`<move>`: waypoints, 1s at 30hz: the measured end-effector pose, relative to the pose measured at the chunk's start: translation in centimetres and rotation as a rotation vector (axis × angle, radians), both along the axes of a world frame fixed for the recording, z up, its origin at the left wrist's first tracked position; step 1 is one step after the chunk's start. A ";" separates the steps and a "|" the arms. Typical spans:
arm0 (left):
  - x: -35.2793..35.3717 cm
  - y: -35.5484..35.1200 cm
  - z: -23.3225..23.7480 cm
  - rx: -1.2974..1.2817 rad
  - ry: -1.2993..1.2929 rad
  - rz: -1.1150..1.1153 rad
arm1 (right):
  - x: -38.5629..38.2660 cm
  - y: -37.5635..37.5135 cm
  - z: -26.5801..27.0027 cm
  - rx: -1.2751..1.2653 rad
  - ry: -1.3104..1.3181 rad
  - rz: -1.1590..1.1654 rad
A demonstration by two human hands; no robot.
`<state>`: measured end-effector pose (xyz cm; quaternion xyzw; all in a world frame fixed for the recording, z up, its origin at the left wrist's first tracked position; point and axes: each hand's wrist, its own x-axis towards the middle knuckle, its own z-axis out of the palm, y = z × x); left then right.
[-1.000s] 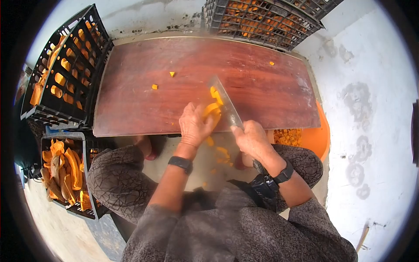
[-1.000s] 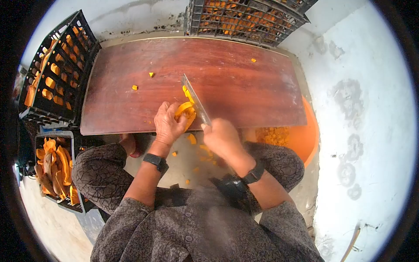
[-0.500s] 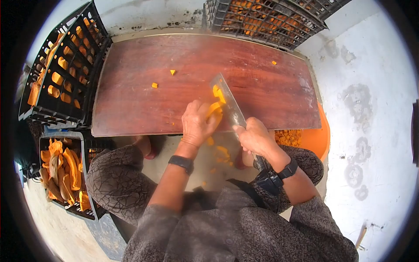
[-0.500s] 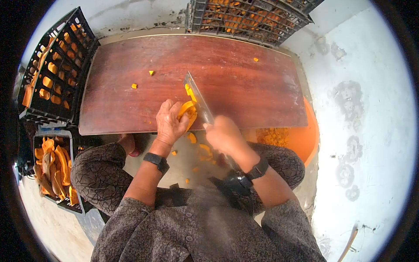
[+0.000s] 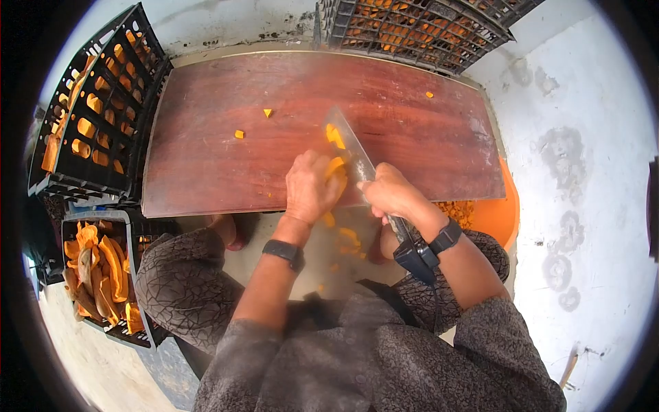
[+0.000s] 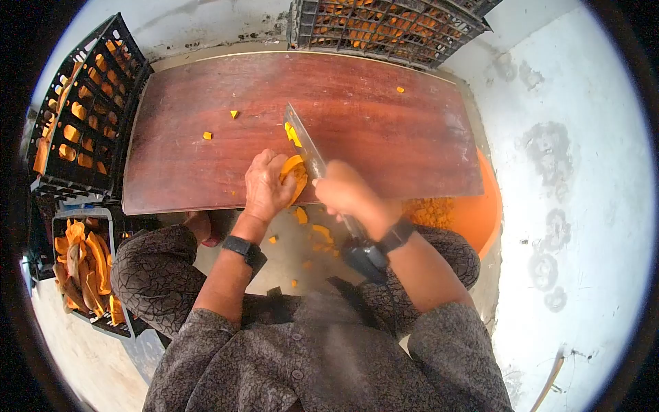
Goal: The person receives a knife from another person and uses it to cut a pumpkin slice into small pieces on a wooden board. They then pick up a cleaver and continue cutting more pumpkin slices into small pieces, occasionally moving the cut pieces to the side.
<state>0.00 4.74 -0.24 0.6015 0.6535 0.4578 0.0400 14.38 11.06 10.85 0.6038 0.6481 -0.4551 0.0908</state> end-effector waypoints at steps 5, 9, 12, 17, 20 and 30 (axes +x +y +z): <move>0.2 0.4 0.2 -0.018 0.009 0.010 | -0.4 0.6 -0.3 0.020 -0.007 0.015; 0.3 0.6 0.2 -0.051 0.000 0.008 | -0.3 0.9 -1.1 0.007 0.004 0.006; 0.6 0.4 0.4 -0.018 -0.001 0.006 | -0.5 1.2 -1.8 -0.020 -0.009 0.046; -0.3 0.2 -0.6 -0.006 -0.088 0.030 | 0.0 1.2 -1.6 -0.040 0.017 0.034; -0.6 -0.5 -1.5 -0.026 -0.084 0.059 | 0.2 1.2 -2.3 -0.008 0.039 -0.003; -0.3 -1.4 -1.0 -0.153 -0.087 0.119 | 6.9 3.5 -4.2 0.062 0.189 -0.339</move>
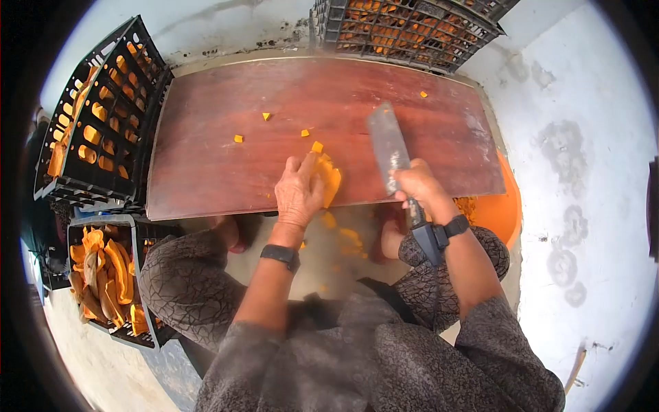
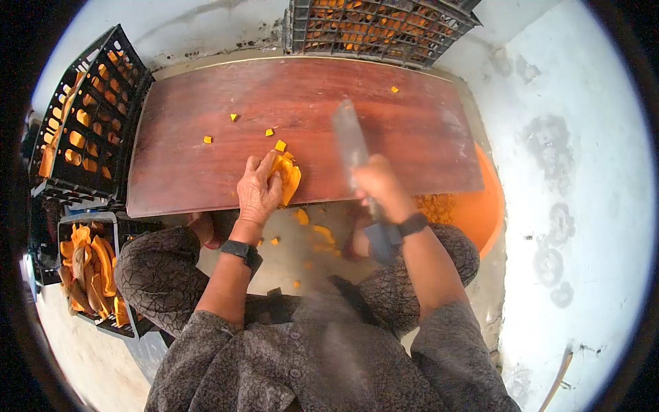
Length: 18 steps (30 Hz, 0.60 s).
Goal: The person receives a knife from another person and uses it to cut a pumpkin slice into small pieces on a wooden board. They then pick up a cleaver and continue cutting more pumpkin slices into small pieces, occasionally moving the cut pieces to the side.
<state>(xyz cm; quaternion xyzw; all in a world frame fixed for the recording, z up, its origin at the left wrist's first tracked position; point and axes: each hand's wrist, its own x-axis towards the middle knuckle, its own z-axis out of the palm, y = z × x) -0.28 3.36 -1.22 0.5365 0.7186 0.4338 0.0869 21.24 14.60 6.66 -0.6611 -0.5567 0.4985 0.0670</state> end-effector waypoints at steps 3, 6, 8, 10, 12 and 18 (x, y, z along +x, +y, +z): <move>0.4 0.1 -0.1 -0.002 0.044 0.038 | 2.4 0.5 -0.4 0.161 -0.057 -0.117; 0.8 0.2 -0.4 -0.073 0.040 0.062 | 2.8 -0.6 0.9 0.200 -0.037 -0.153; 1.3 0.1 0.1 -0.147 0.019 0.055 | 1.5 -2.6 2.4 0.114 0.005 -0.056; 1.4 -0.3 1.4 -0.211 -0.062 0.027 | 0.8 -4.1 2.2 0.120 0.085 0.003; 1.4 -0.6 1.4 -0.181 -0.086 0.018 | -0.3 -5.5 2.4 0.067 0.088 0.062; 1.0 -1.0 0.9 -0.133 -0.077 -0.029 | -2.8 -8.1 3.8 0.020 0.007 0.185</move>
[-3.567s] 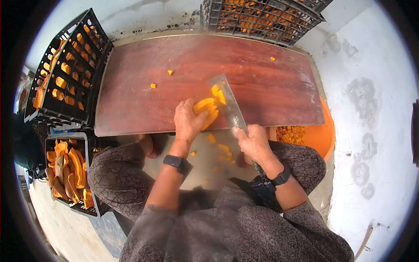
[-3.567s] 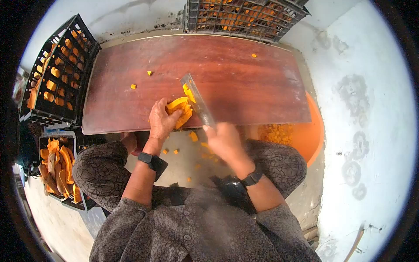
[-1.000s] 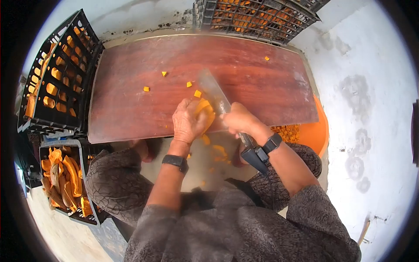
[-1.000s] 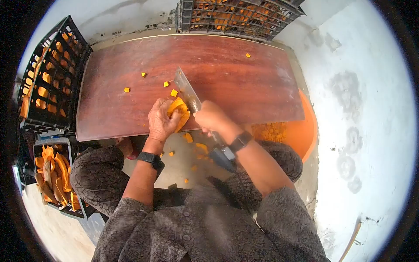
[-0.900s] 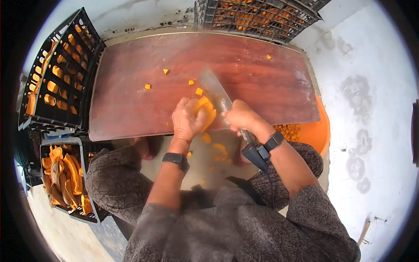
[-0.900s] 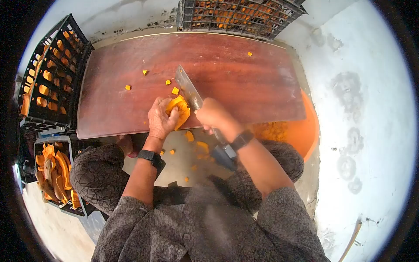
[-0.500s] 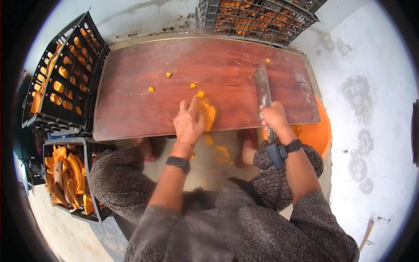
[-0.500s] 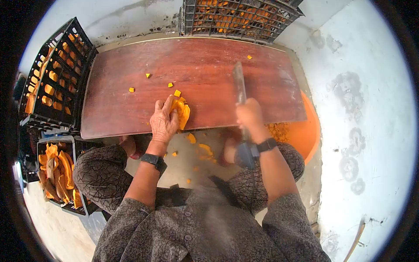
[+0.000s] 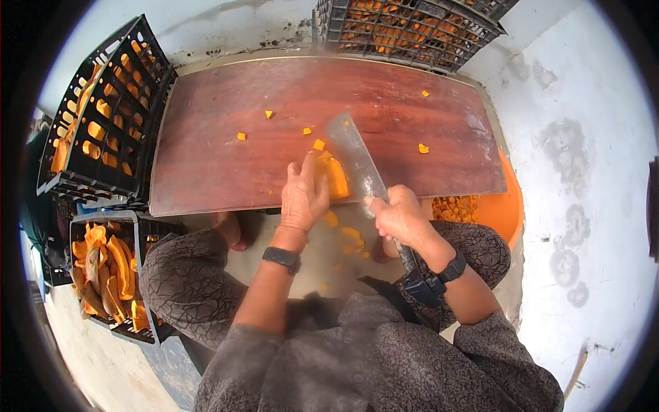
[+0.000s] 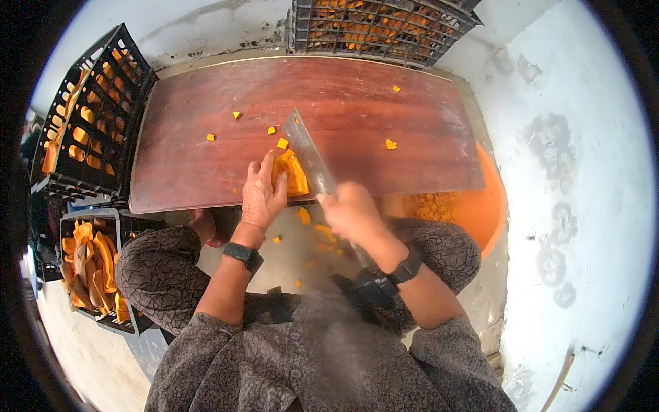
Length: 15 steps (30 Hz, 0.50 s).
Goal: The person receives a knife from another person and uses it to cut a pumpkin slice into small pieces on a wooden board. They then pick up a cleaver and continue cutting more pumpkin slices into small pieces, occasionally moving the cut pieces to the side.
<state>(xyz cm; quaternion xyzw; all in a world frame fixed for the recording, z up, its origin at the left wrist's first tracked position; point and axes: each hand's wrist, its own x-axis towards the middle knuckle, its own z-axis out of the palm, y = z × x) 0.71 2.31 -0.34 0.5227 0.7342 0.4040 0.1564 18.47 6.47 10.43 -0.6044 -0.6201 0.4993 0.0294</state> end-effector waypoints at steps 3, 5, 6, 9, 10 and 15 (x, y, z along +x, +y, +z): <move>0.2 -0.1 -0.1 0.001 -0.020 0.009 | -0.4 -0.3 -0.5 0.050 -0.015 0.072; 0.2 -0.1 -0.5 -0.003 -0.036 0.015 | -0.7 -0.5 -0.5 0.052 -0.043 0.084; 0.2 0.0 -0.8 0.061 -0.003 0.013 | -0.7 -0.4 -0.9 0.051 -0.045 0.085; 0.2 -0.1 -1.3 0.104 0.016 0.007 | -0.7 -0.3 -2.2 0.216 -0.136 0.191; 0.2 -0.1 -1.2 0.084 0.005 0.004 | -0.7 -0.3 -2.3 0.240 -0.159 0.201; 0.7 0.0 -0.5 0.045 -0.025 0.017 | -1.1 -0.3 -2.2 0.276 -0.218 0.241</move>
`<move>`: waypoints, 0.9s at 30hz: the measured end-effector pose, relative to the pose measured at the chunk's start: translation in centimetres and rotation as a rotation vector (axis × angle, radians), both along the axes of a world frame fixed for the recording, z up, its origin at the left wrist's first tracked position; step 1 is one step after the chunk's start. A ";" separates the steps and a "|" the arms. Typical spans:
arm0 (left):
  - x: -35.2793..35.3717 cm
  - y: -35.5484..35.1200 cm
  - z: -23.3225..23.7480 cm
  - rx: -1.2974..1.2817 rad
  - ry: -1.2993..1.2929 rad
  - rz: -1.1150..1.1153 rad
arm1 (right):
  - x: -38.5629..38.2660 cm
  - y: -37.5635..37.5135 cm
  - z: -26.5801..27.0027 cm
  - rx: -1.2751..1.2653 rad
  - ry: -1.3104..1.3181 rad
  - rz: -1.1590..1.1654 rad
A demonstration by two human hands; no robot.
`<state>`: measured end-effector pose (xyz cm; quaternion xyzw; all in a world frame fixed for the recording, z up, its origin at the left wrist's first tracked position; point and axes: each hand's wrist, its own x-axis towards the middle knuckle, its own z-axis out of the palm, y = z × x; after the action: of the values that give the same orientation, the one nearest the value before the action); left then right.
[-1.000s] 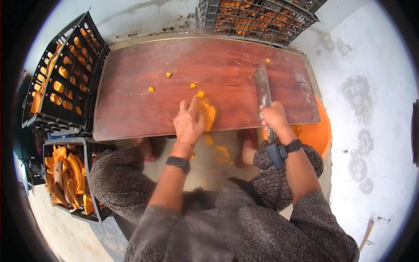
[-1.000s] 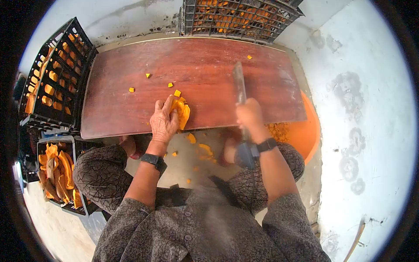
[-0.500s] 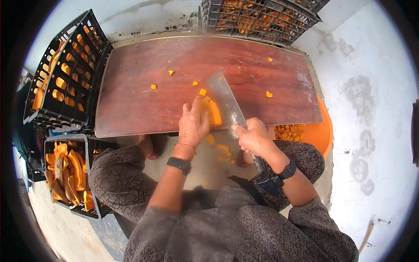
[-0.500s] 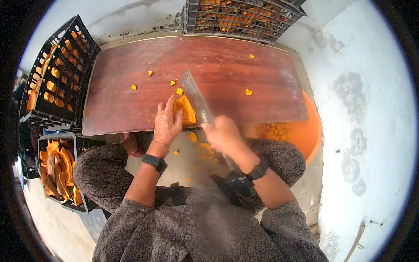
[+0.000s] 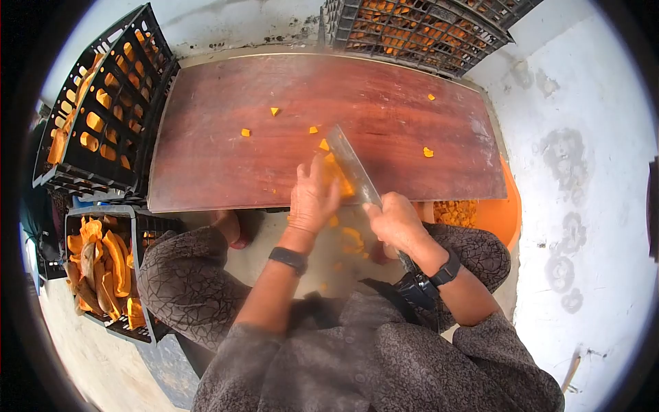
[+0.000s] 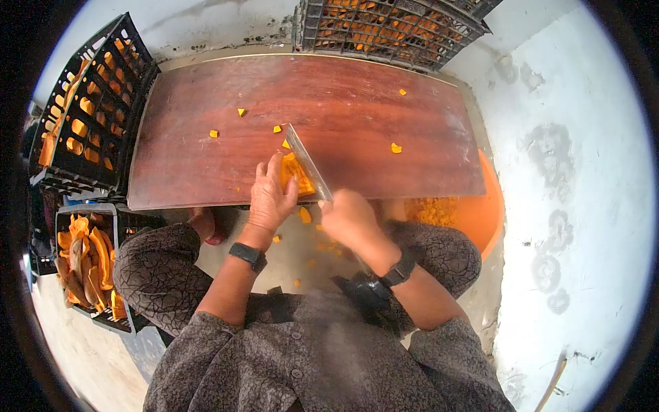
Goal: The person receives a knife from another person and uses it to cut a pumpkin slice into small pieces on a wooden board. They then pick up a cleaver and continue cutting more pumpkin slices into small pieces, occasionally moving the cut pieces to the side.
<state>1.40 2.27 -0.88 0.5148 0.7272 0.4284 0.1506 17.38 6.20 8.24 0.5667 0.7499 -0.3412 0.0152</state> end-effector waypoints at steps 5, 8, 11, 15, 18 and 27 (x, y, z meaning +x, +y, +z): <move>0.0 0.3 -0.6 0.036 -0.011 -0.002 | -0.3 0.6 1.2 -0.106 -0.064 0.006; 0.6 0.4 0.0 0.038 -0.042 0.053 | -1.1 1.0 2.4 -0.212 -0.080 -0.005; 0.8 0.5 0.0 -0.002 -0.068 0.068 | -1.9 1.2 3.7 -0.345 -0.060 -0.038; 0.9 0.7 -0.2 -0.008 -0.054 0.094 | -2.2 1.7 3.8 -0.366 -0.055 -0.098; 1.1 0.8 -0.4 0.004 -0.065 0.100 | -2.6 1.9 3.8 -0.393 -0.086 -0.065; 1.5 1.4 -0.6 0.037 -0.068 0.119 | -2.9 2.9 1.8 -0.182 -0.141 0.095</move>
<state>2.88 3.70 -1.43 0.4586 0.7428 0.4673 0.1399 14.47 9.11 10.00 0.5494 0.7387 -0.3663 0.1354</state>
